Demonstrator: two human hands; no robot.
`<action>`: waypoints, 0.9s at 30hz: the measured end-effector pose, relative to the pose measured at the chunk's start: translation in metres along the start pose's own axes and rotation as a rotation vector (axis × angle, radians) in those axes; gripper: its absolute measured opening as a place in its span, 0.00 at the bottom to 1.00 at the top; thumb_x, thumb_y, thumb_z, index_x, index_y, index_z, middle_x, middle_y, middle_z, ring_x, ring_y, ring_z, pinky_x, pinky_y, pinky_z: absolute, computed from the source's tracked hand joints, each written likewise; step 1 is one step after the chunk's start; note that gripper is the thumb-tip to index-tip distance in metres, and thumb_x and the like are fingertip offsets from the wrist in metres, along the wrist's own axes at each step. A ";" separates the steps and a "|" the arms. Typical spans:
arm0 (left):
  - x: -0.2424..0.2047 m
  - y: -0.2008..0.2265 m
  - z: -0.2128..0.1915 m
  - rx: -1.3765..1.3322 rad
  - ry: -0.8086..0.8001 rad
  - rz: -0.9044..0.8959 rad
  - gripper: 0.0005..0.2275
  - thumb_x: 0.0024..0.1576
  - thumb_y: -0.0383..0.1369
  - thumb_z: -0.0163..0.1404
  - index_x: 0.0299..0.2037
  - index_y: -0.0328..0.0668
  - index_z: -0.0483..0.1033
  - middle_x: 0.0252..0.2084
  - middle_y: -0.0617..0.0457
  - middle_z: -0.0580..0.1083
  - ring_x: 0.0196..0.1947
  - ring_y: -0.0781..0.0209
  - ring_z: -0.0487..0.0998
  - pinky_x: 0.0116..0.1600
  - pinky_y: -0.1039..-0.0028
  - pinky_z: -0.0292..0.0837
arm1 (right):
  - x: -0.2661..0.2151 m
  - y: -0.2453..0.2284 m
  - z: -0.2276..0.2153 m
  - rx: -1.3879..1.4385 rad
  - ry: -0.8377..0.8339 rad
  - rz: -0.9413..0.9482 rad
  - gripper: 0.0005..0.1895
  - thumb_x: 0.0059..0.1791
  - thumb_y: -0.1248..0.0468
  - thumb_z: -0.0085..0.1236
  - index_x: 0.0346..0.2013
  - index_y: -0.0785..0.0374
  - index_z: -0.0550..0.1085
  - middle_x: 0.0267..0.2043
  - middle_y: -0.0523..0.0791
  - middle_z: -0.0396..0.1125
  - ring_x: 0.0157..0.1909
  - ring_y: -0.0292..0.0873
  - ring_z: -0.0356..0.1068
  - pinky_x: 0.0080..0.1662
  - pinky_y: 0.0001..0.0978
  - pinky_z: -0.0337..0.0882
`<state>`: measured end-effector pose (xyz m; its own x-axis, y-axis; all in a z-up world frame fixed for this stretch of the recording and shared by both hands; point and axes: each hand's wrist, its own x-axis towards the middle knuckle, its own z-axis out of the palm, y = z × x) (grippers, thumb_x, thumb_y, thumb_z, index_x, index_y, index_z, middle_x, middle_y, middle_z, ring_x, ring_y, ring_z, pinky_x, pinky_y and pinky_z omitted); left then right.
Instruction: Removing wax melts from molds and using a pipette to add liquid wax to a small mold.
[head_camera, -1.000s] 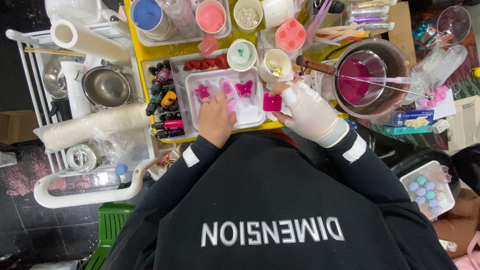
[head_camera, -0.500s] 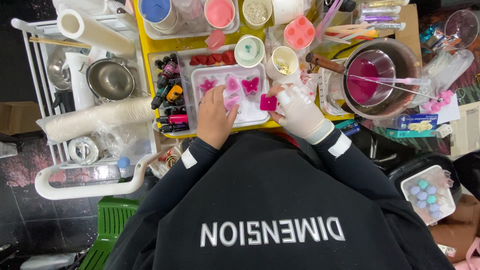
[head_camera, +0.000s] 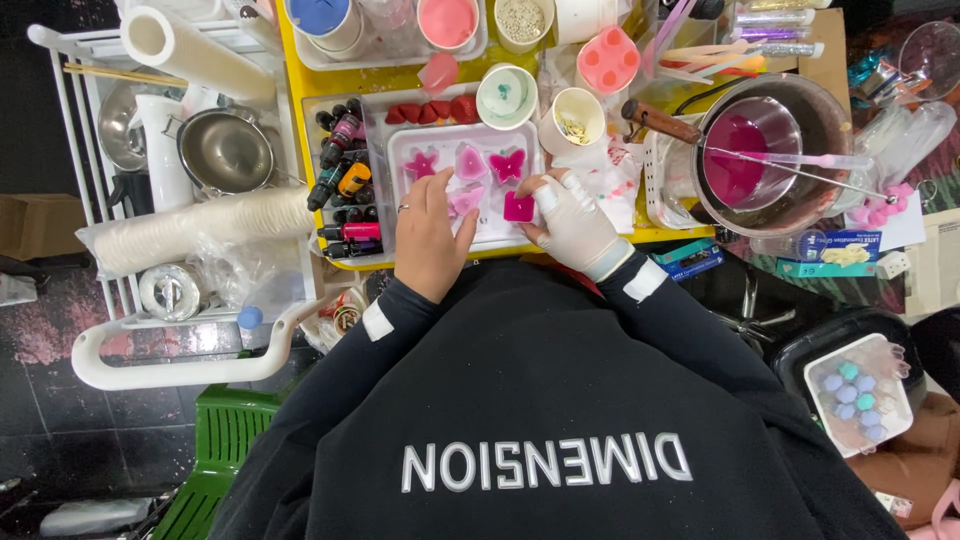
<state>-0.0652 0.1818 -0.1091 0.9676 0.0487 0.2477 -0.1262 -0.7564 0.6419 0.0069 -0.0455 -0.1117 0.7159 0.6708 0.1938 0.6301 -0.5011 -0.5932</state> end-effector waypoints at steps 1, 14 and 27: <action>0.000 0.000 0.000 0.000 0.000 -0.001 0.27 0.57 0.30 0.60 0.64 0.33 0.62 0.55 0.37 0.68 0.52 0.40 0.72 0.56 0.57 0.70 | 0.000 0.001 0.002 0.000 -0.001 0.000 0.25 0.42 0.66 0.69 0.50 0.60 0.68 0.49 0.47 0.68 0.55 0.55 0.65 0.57 0.46 0.67; -0.002 -0.003 -0.001 0.023 0.002 -0.013 0.23 0.57 0.28 0.58 0.61 0.33 0.65 0.52 0.39 0.70 0.51 0.40 0.73 0.56 0.57 0.69 | -0.005 0.016 0.023 -0.121 -0.038 0.074 0.28 0.42 0.59 0.72 0.54 0.56 0.70 0.47 0.51 0.63 0.52 0.57 0.61 0.55 0.48 0.63; 0.024 -0.007 0.012 0.085 0.001 -0.001 0.19 0.58 0.30 0.59 0.58 0.36 0.71 0.46 0.44 0.74 0.46 0.44 0.72 0.54 0.58 0.67 | 0.001 0.017 0.024 -0.130 -0.069 0.044 0.27 0.41 0.60 0.72 0.52 0.56 0.72 0.46 0.48 0.65 0.52 0.54 0.62 0.55 0.46 0.62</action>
<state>-0.0382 0.1804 -0.1165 0.9676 0.0496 0.2477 -0.1066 -0.8087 0.5784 0.0113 -0.0408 -0.1404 0.7245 0.6800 0.1131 0.6351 -0.5945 -0.4932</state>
